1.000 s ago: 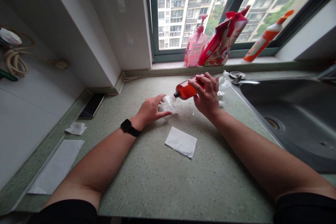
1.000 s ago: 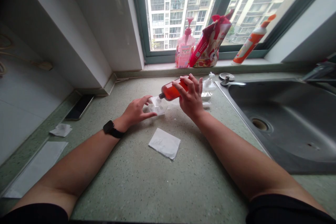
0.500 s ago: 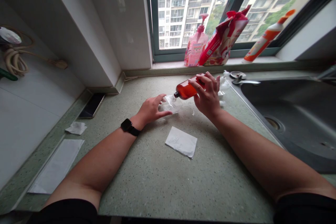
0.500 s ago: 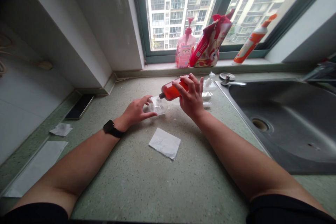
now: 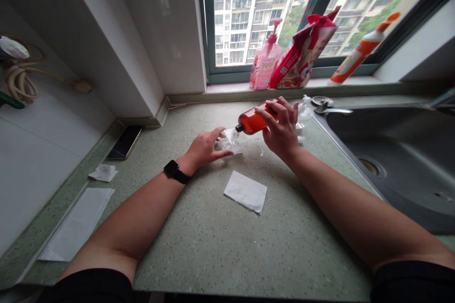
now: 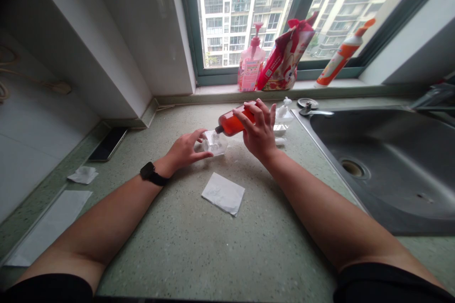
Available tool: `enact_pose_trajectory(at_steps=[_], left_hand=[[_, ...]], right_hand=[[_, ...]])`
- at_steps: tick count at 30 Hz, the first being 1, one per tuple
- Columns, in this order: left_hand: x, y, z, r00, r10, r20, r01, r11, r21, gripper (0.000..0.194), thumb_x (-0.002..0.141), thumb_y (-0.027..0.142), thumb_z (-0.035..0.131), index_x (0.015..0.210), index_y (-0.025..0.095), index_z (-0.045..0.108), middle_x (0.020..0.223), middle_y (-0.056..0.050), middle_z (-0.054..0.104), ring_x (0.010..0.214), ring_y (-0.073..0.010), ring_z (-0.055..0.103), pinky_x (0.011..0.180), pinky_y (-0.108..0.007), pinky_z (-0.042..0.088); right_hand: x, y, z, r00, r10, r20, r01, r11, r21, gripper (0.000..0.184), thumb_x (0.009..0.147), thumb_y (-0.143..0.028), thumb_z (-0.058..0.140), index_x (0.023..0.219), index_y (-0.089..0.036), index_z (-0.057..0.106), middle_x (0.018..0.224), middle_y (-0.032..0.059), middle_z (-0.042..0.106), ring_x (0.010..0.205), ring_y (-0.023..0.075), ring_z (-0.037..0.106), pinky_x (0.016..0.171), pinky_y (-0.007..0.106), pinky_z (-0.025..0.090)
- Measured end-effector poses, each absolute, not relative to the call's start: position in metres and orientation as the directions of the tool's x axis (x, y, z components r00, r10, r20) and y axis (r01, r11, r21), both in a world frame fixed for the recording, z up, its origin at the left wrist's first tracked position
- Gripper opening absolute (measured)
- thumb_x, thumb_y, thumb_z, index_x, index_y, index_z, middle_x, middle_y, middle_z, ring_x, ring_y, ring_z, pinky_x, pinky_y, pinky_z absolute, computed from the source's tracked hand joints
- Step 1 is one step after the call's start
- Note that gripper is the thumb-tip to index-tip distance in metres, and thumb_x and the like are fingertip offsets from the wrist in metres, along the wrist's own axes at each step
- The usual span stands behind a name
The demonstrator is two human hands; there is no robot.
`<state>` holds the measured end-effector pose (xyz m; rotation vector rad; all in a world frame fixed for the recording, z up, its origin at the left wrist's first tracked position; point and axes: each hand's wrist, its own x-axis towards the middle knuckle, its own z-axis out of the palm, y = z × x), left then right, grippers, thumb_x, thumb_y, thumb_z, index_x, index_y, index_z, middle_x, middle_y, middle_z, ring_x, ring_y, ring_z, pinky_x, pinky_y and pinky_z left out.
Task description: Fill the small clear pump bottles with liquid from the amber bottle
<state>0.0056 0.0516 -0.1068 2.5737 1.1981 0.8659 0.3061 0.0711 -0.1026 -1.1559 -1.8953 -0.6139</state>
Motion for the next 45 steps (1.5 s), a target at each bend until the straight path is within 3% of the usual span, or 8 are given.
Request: enact_pose_trajectory(at_steps=[16, 23, 28, 35, 45], left_hand=[[0.0053, 0.0527, -0.1081, 0.52, 0.739, 0.428, 0.644, -0.668, 0.372, 0.078, 0.092, 0.065, 0.084, 0.149, 0.022, 0.053, 0.115, -0.011, 0.081, 0.098, -0.0273, 0.08, 0.091, -0.043, 0.06], [0.0045, 0.0532, -0.1107, 0.521, 0.728, 0.445, 0.63, -0.68, 0.375, 0.088, 0.09, 0.062, 0.087, 0.156, 0.022, 0.044, 0.121, -0.011, 0.08, 0.094, -0.0253, 0.08, 0.09, -0.042, 0.061], [0.0044, 0.0523, -0.1097, 0.521, 0.729, 0.443, 0.629, -0.679, 0.378, 0.083, 0.09, 0.062, 0.087, 0.151, 0.023, 0.046, 0.12, -0.011, 0.081, 0.096, -0.0258, 0.08, 0.09, -0.042, 0.061], [0.0052, 0.0521, -0.1091, 0.524, 0.729, 0.441, 0.637, -0.679, 0.364, 0.08, 0.091, 0.063, 0.086, 0.148, 0.022, 0.047, 0.119, -0.012, 0.081, 0.097, -0.0276, 0.08, 0.091, -0.045, 0.061], [0.0046, 0.0542, -0.1095, 0.536, 0.654, 0.534, 0.57, -0.747, 0.343, 0.072, 0.094, 0.061, 0.083, 0.146, 0.022, 0.053, 0.139, -0.017, 0.069, 0.119, -0.0327, 0.073, 0.102, -0.051, 0.061]], right_hand=[[0.3073, 0.0711, -0.1015, -0.253, 0.517, 0.818, 0.891, 0.453, -0.011, 0.072, 0.091, -0.004, 0.061, 0.153, -0.042, 0.059, 0.154, 0.008, 0.058, 0.162, 0.0389, 0.039, 0.133, 0.077, 0.024], [0.3058, 0.07, -0.1011, -0.251, 0.509, 0.824, 0.897, 0.442, 0.0, 0.07, 0.094, -0.006, 0.061, 0.154, -0.042, 0.059, 0.154, 0.008, 0.059, 0.162, 0.0383, 0.04, 0.133, 0.076, 0.023], [0.3064, 0.0699, -0.1004, -0.244, 0.542, 0.804, 0.892, 0.45, -0.033, 0.075, 0.092, -0.006, 0.062, 0.156, -0.045, 0.057, 0.155, 0.007, 0.058, 0.162, 0.0395, 0.038, 0.133, 0.077, 0.02], [0.3069, 0.0705, -0.1014, -0.261, 0.502, 0.824, 0.882, 0.471, -0.007, 0.069, 0.093, -0.005, 0.06, 0.152, -0.041, 0.06, 0.156, 0.0078, 0.057, 0.162, 0.038, 0.038, 0.134, 0.076, 0.021], [0.3078, 0.0737, -0.1036, -0.267, 0.47, 0.841, 0.878, 0.478, 0.012, 0.08, 0.092, -0.003, 0.061, 0.159, -0.046, 0.052, 0.156, 0.007, 0.057, 0.161, 0.0387, 0.04, 0.134, 0.076, 0.021]])
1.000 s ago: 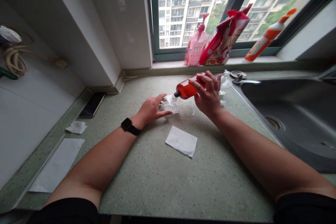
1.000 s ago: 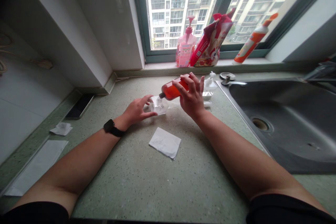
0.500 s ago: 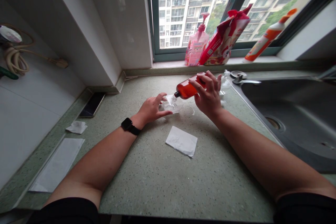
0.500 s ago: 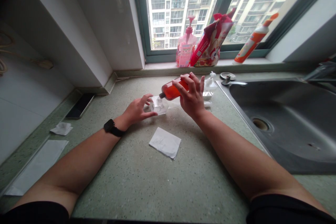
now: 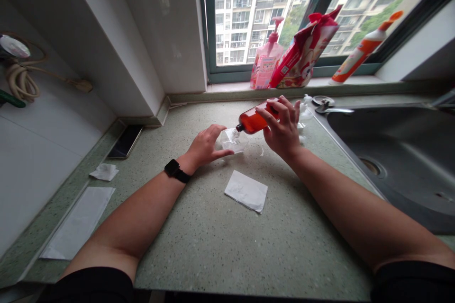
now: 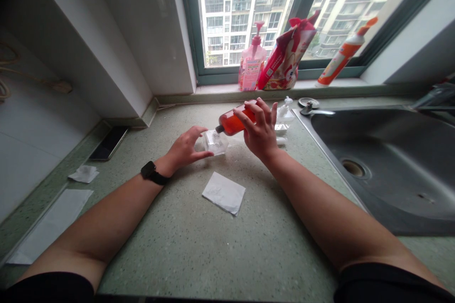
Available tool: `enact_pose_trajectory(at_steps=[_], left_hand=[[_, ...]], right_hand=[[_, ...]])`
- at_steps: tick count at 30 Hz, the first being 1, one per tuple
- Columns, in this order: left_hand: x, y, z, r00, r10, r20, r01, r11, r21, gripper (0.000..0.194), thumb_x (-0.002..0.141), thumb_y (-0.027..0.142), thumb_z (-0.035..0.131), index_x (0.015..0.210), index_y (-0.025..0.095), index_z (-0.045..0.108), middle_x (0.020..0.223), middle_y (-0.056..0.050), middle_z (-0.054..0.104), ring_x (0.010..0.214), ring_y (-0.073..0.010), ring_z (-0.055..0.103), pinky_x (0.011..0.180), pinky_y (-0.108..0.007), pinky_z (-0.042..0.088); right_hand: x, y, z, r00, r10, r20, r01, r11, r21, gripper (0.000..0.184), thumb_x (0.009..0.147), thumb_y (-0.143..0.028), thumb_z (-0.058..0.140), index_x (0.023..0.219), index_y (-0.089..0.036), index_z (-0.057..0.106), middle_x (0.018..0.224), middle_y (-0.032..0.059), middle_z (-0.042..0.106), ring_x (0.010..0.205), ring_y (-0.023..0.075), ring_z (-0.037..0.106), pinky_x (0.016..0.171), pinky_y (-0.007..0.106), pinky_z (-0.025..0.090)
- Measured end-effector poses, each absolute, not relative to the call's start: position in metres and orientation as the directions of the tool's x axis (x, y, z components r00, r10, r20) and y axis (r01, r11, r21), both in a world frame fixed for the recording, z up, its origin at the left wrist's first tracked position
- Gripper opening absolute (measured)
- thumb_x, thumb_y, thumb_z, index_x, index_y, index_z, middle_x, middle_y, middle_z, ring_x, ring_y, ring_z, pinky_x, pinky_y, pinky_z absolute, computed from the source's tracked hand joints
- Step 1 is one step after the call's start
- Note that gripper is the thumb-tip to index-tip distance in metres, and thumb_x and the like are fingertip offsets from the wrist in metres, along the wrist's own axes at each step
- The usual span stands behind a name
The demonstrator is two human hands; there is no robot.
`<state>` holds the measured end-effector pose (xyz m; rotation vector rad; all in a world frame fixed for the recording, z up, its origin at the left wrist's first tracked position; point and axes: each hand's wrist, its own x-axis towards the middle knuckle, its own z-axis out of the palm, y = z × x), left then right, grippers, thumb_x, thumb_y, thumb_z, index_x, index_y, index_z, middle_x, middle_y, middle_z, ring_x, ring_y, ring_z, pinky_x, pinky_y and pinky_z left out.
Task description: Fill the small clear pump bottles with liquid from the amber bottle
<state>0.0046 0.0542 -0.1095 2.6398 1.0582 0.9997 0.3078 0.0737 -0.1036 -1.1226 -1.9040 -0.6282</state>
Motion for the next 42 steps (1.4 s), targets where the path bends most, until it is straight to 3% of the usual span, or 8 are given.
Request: enact_pose_trajectory(at_steps=[5, 21, 27, 42], left_hand=[[0.0045, 0.0548, -0.1092, 0.535, 0.647, 0.544, 0.603, -0.743, 0.291, 0.073, 0.092, 0.065, 0.083, 0.145, 0.023, 0.054, 0.14, -0.017, 0.065, 0.13, -0.0368, 0.065, 0.111, -0.058, 0.057], [0.0042, 0.0547, -0.109, 0.55, 0.638, 0.539, 0.594, -0.753, 0.285, 0.073, 0.094, 0.061, 0.083, 0.146, 0.021, 0.052, 0.127, -0.014, 0.069, 0.115, -0.0327, 0.068, 0.102, -0.052, 0.057], [0.0048, 0.0543, -0.1091, 0.541, 0.639, 0.546, 0.588, -0.752, 0.298, 0.079, 0.092, 0.058, 0.086, 0.15, 0.018, 0.049, 0.125, -0.015, 0.069, 0.114, -0.0331, 0.068, 0.103, -0.052, 0.057], [0.0043, 0.0541, -0.1082, 0.554, 0.644, 0.528, 0.569, -0.756, 0.324, 0.073, 0.094, 0.057, 0.085, 0.146, 0.019, 0.051, 0.126, -0.016, 0.069, 0.114, -0.0329, 0.069, 0.101, -0.052, 0.058]], right_hand=[[0.3082, 0.0743, -0.1038, -0.281, 0.44, 0.853, 0.876, 0.48, 0.041, 0.081, 0.092, -0.003, 0.061, 0.159, -0.046, 0.051, 0.153, 0.0072, 0.058, 0.16, 0.0382, 0.041, 0.133, 0.077, 0.023], [0.3106, 0.0751, -0.1036, -0.271, 0.492, 0.827, 0.875, 0.483, -0.001, 0.085, 0.091, -0.004, 0.064, 0.161, -0.051, 0.049, 0.156, 0.0046, 0.057, 0.162, 0.0382, 0.038, 0.135, 0.076, 0.017], [0.3092, 0.074, -0.1021, -0.286, 0.444, 0.849, 0.869, 0.493, 0.035, 0.083, 0.092, -0.004, 0.064, 0.161, -0.048, 0.049, 0.154, 0.0058, 0.058, 0.161, 0.0375, 0.04, 0.135, 0.077, 0.019], [0.3091, 0.0735, -0.1012, -0.275, 0.481, 0.833, 0.876, 0.481, 0.012, 0.08, 0.092, -0.004, 0.061, 0.159, -0.047, 0.053, 0.155, 0.0056, 0.058, 0.162, 0.038, 0.038, 0.134, 0.078, 0.02]])
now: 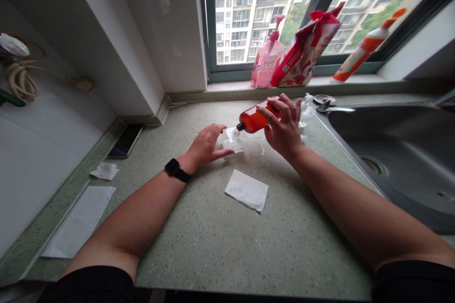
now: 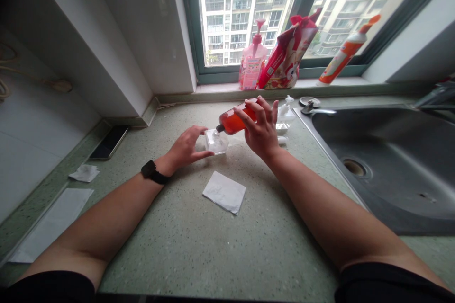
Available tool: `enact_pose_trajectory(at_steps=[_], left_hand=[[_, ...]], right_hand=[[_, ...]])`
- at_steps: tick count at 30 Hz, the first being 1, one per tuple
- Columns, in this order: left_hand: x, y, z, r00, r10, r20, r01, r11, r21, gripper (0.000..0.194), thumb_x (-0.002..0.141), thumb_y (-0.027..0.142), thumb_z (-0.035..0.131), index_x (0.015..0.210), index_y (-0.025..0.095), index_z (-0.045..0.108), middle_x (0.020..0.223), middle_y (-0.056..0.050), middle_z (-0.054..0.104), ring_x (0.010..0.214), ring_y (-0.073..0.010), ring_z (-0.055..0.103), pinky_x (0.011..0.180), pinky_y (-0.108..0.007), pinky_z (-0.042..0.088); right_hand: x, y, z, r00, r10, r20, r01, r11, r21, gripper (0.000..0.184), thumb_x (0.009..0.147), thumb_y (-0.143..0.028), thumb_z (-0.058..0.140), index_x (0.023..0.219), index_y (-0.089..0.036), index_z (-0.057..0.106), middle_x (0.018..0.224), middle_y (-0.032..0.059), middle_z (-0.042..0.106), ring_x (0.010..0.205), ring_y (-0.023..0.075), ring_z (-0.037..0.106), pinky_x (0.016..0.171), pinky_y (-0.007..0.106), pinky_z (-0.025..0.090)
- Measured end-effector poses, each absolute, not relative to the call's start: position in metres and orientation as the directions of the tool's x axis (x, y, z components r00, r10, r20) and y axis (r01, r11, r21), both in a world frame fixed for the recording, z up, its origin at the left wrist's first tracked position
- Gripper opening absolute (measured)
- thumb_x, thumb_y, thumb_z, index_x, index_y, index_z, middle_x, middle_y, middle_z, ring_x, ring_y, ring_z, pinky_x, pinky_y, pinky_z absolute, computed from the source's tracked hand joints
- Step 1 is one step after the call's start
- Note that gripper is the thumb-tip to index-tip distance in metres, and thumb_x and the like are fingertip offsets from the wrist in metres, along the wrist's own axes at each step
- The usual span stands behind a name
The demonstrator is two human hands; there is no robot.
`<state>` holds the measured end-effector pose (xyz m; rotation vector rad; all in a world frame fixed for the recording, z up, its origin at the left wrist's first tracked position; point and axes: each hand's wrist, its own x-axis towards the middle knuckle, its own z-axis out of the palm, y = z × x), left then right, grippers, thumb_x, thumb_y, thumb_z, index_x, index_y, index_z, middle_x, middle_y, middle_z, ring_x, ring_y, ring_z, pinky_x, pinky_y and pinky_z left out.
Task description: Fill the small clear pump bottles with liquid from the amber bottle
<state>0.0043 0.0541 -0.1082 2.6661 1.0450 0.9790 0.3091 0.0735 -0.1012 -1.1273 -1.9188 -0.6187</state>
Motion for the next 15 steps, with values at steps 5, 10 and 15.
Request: enact_pose_trajectory(at_steps=[5, 10, 15], left_hand=[[0.0041, 0.0545, -0.108, 0.559, 0.643, 0.524, 0.559, -0.759, 0.335, 0.072, 0.093, 0.055, 0.085, 0.147, 0.022, 0.05, 0.127, -0.014, 0.069, 0.115, -0.0321, 0.069, 0.102, -0.052, 0.058], [0.004, 0.0542, -0.1081, 0.559, 0.644, 0.523, 0.558, -0.758, 0.337, 0.072, 0.094, 0.056, 0.084, 0.147, 0.022, 0.05, 0.129, -0.015, 0.069, 0.115, -0.0317, 0.069, 0.102, -0.052, 0.058], [0.0044, 0.0544, -0.1092, 0.56, 0.64, 0.526, 0.559, -0.761, 0.33, 0.072, 0.094, 0.055, 0.085, 0.148, 0.022, 0.049, 0.13, -0.015, 0.069, 0.116, -0.0321, 0.07, 0.102, -0.052, 0.058]], right_hand=[[0.3088, 0.0723, -0.1005, -0.263, 0.515, 0.816, 0.887, 0.462, -0.006, 0.081, 0.091, -0.006, 0.063, 0.161, -0.047, 0.051, 0.157, 0.0067, 0.056, 0.163, 0.0402, 0.037, 0.133, 0.079, 0.019], [0.3094, 0.0731, -0.1008, -0.263, 0.51, 0.819, 0.885, 0.465, -0.005, 0.083, 0.091, -0.006, 0.063, 0.162, -0.048, 0.05, 0.157, 0.0064, 0.056, 0.163, 0.0403, 0.036, 0.133, 0.079, 0.018], [0.3107, 0.0746, -0.1017, -0.262, 0.513, 0.817, 0.878, 0.479, -0.019, 0.083, 0.091, -0.005, 0.063, 0.161, -0.048, 0.052, 0.158, 0.0056, 0.056, 0.163, 0.0395, 0.036, 0.134, 0.078, 0.017]])
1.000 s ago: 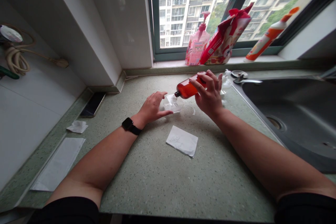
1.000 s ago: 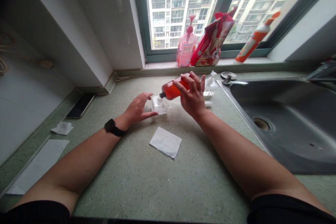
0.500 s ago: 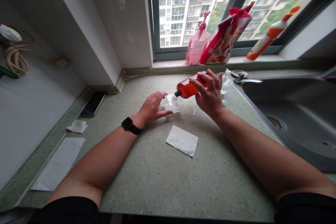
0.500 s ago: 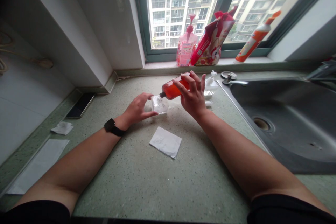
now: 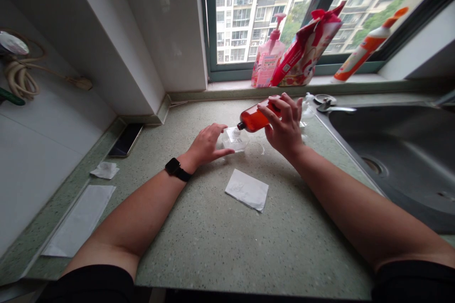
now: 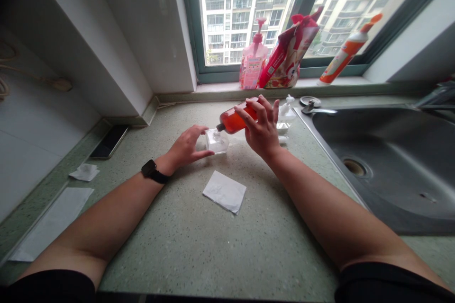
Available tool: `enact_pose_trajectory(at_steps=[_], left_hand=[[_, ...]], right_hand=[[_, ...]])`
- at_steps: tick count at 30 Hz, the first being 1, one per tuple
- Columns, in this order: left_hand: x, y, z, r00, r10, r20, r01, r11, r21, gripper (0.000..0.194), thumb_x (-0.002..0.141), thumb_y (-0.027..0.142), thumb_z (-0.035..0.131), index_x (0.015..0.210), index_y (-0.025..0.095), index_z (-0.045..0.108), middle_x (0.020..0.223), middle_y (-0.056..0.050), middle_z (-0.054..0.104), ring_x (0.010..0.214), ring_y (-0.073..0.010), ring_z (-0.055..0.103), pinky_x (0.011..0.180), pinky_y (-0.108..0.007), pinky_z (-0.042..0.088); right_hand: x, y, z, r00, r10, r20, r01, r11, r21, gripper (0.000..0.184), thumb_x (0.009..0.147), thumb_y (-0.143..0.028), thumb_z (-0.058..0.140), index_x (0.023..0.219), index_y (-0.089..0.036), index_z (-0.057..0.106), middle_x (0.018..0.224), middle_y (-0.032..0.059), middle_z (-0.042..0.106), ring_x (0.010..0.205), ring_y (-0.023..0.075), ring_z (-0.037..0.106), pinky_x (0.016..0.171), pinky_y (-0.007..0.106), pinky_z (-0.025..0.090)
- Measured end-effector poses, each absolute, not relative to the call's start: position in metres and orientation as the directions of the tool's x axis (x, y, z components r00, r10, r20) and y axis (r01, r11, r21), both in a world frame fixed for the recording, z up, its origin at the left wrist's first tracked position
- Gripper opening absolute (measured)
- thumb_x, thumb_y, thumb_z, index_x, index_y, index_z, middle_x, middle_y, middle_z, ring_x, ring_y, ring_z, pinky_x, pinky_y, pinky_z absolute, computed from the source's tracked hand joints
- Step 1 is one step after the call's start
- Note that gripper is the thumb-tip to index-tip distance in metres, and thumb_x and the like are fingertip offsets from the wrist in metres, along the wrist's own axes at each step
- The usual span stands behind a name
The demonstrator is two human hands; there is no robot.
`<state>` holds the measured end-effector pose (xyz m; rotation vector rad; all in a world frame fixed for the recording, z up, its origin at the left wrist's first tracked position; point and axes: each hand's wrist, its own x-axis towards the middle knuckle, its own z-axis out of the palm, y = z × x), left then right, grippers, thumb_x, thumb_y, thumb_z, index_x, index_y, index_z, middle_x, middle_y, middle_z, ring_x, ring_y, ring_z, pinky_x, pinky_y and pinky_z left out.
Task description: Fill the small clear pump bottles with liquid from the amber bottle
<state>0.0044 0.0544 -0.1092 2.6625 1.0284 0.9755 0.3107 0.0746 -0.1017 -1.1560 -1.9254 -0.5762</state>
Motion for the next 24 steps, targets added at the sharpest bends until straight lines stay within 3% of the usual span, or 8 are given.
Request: enact_pose_trajectory(at_steps=[24], left_hand=[[0.0038, 0.0558, -0.1108, 0.566, 0.639, 0.521, 0.559, -0.762, 0.328, 0.072, 0.095, 0.056, 0.084, 0.148, 0.021, 0.05, 0.131, -0.016, 0.069, 0.115, -0.0324, 0.071, 0.1, -0.051, 0.058]], right_hand=[[0.3094, 0.0736, -0.1001, -0.278, 0.466, 0.84, 0.883, 0.469, 0.032, 0.088, 0.092, -0.004, 0.062, 0.164, -0.05, 0.044, 0.157, 0.0055, 0.055, 0.163, 0.0401, 0.039, 0.133, 0.078, 0.022]])
